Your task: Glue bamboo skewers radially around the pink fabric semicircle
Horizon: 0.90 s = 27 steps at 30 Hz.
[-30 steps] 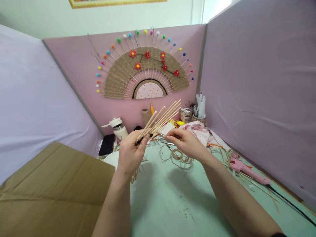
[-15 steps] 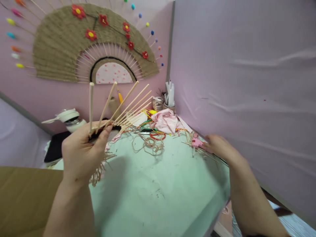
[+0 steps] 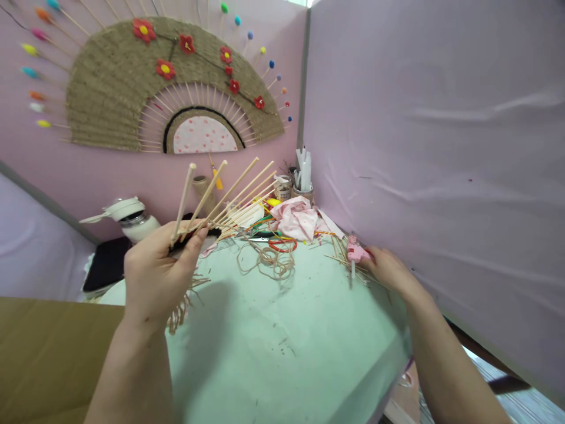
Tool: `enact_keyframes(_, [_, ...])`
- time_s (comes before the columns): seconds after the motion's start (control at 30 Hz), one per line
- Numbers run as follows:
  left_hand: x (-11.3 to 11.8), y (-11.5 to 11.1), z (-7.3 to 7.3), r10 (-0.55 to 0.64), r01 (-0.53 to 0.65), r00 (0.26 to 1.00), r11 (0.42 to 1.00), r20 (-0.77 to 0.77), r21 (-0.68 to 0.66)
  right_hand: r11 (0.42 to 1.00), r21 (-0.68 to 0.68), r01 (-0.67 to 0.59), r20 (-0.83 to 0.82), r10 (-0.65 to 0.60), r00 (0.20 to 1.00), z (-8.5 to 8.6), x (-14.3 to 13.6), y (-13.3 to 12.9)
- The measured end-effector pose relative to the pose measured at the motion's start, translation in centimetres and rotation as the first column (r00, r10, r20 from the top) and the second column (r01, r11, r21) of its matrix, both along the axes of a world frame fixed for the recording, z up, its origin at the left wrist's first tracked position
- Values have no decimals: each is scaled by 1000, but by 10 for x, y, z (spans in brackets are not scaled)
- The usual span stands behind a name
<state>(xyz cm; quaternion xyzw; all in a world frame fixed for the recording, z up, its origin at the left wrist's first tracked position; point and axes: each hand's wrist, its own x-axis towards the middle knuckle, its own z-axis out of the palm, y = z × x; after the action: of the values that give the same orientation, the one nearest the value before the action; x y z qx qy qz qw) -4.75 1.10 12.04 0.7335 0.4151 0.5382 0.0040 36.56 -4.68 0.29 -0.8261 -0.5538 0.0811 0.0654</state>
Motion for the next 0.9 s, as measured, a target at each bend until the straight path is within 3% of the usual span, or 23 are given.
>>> enact_keyframes(0.13, [-1,1,-1,-1,1,1000,1000,-21,5,966,260,14,-303,68,951,23,-12,-13])
enact_keyframes(0.23, [-1,2,-1,-14,14,999,1000,-31,15,899,436,40,-511,211,833,32,-27,-14])
enact_keyframes(0.3, [-1,1,0,-21,22,999,999,-37,26,857,512,65,-628,322,708,33,-41,-9])
enact_keyframes(0.4, [0,1,0,-56,56,998,998,-30,17,788,611,72,-700,496,515,35,-70,5])
enact_keyframes(0.5, [1,0,0,-75,75,997,997,-28,-5,701,708,79,-663,622,417,44,-107,19])
enact_keyframes(0.67, [-3,-1,3,-64,64,998,998,-20,-22,578,814,56,-557,750,357,65,-165,30])
enact_keyframes(0.77, [-7,-1,4,-45,45,999,999,2,-7,491,871,27,-468,811,350,63,-189,37])
enact_keyframes(0.9, [-7,1,3,-46,45,999,999,17,24,366,931,3,-323,818,476,49,-206,48])
